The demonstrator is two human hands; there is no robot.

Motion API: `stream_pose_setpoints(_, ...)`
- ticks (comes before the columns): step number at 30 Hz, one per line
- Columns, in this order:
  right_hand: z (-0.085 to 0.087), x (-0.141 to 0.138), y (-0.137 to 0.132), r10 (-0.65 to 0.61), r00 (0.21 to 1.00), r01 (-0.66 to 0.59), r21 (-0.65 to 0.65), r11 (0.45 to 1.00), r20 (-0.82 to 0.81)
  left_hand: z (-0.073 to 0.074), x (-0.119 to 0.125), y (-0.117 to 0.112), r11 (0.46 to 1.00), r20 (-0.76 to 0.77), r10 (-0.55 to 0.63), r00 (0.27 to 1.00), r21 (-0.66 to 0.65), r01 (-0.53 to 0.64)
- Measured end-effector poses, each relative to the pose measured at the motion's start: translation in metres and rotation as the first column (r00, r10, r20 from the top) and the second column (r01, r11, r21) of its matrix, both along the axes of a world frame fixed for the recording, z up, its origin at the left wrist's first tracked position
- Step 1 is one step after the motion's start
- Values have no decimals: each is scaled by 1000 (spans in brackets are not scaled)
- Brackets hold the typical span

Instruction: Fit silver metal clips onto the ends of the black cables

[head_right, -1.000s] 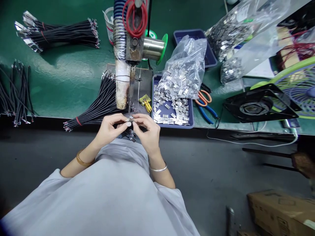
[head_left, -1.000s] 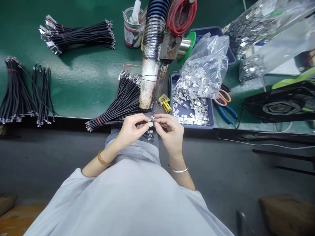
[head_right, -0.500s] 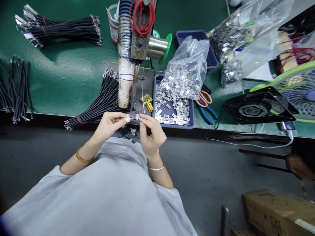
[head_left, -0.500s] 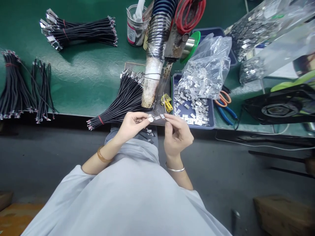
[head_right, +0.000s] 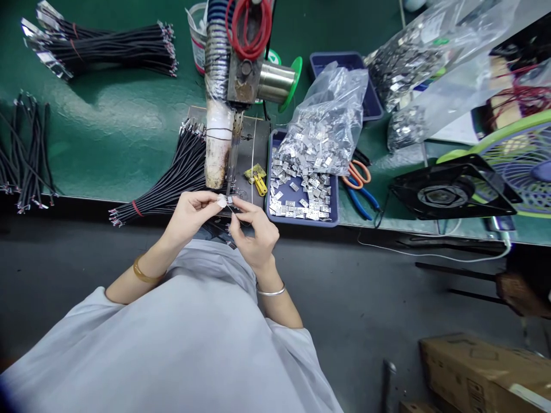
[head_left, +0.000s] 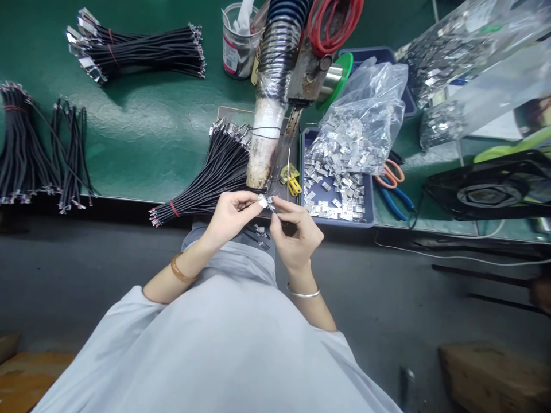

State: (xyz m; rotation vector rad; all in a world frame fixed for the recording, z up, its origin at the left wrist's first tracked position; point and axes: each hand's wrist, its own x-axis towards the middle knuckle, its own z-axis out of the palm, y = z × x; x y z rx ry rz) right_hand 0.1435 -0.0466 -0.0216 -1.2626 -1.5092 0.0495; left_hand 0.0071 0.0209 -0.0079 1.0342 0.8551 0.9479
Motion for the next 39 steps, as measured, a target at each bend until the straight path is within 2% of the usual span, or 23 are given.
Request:
stream_pose_setpoints(3,-3,2,1,3,997,-8,65,998,72,2,3,-1,999,-13,33,999,17,-33)
stream_pose_setpoints(5,-5,1,2,10,999,-13,68,998,45,4,5,-2,998,-25,49,999,38,-48)
stream_pose_setpoints(11,-3,-1,2,-35,993,23,-108,994,-115,5,10,-6,991,-119,122,985,74,-114)
stream_pose_setpoints(17,6,0,6,-12,998,4,-124,992,-60,4,10,-8,974,-163,193,967,150,-170)
stream_pose_setpoints(25,12,2,6,34,999,-35,-100,994,-13,6,10,-8,974,-135,197,971,137,-179)
stream_pose_setpoints(29,10,4,5,38,998,-44,-113,993,-48,7,11,-9,976,-143,189,972,137,-169)
stream_pose_setpoints(34,10,5,6,11,1000,-14,-127,992,-26,6,12,-12,976,-164,193,967,136,-172)
stream_pose_setpoints(39,16,4,8,-3,1000,6,-109,994,27,6,11,-12,969,-162,212,964,164,-185)
